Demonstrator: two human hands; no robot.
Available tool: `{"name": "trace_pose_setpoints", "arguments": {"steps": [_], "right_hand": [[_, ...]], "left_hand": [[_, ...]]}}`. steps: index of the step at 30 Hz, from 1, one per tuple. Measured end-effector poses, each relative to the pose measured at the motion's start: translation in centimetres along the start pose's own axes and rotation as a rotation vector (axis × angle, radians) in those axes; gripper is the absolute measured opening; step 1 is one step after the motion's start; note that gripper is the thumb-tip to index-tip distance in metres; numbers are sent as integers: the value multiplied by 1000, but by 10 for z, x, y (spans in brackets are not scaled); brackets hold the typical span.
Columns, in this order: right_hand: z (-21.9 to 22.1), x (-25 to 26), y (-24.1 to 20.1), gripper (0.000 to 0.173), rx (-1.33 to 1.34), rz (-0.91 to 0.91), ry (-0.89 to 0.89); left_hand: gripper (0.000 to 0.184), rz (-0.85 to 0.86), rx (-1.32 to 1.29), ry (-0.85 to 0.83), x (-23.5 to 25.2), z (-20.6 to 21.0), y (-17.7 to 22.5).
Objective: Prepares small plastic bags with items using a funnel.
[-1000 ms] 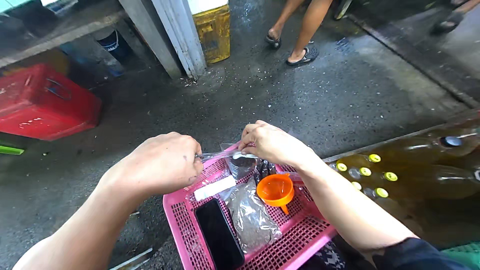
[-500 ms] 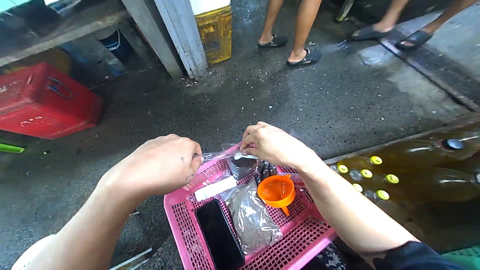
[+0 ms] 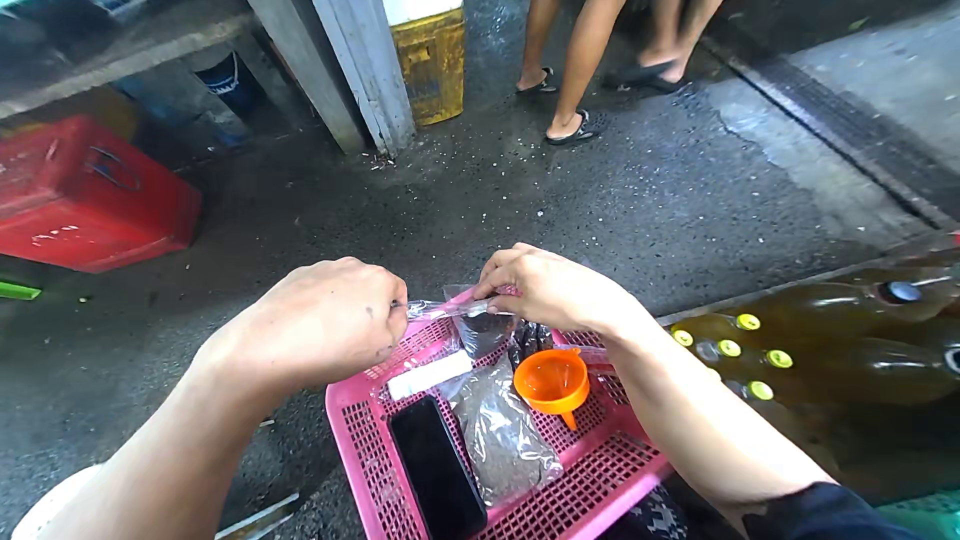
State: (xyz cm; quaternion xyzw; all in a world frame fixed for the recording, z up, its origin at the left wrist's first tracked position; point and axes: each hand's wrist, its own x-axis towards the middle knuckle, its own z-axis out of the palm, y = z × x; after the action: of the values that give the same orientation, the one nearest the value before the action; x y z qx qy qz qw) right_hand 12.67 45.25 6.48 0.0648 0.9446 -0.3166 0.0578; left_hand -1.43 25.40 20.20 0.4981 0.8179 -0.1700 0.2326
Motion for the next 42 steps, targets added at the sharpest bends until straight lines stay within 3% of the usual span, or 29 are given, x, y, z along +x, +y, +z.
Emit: {"name": "trace_pose_setpoints", "arguments": {"steps": [9, 16, 21, 24, 27, 33, 37, 42], "right_hand": [[-15, -2, 1, 32, 23, -86, -79], [-20, 0, 13, 34, 41, -148, -25], [-21, 4, 1, 45, 105, -208, -52], [-25, 9, 1, 20, 198, -325, 15], [-46, 6, 3, 22, 297, -461, 184], [-88, -7, -21, 31, 254, -550, 230], [-89, -3, -38, 23, 334, -554, 289], [-80, 3, -45, 18, 409, -497, 390]], "left_hand": [[28, -12, -10, 39, 3, -3, -4], [26, 47, -134, 131, -3, 19, -33], [27, 182, -499, 268, -10, 57, -55], [28, 329, -794, 326, -6, 83, -54], [31, 446, -1028, 367, 11, 109, -41], [76, 866, -1669, 57, 54, 143, 0], [80, 972, -1751, -21, 63, 138, 15], [67, 922, -1700, 107, 61, 117, 28]]}}
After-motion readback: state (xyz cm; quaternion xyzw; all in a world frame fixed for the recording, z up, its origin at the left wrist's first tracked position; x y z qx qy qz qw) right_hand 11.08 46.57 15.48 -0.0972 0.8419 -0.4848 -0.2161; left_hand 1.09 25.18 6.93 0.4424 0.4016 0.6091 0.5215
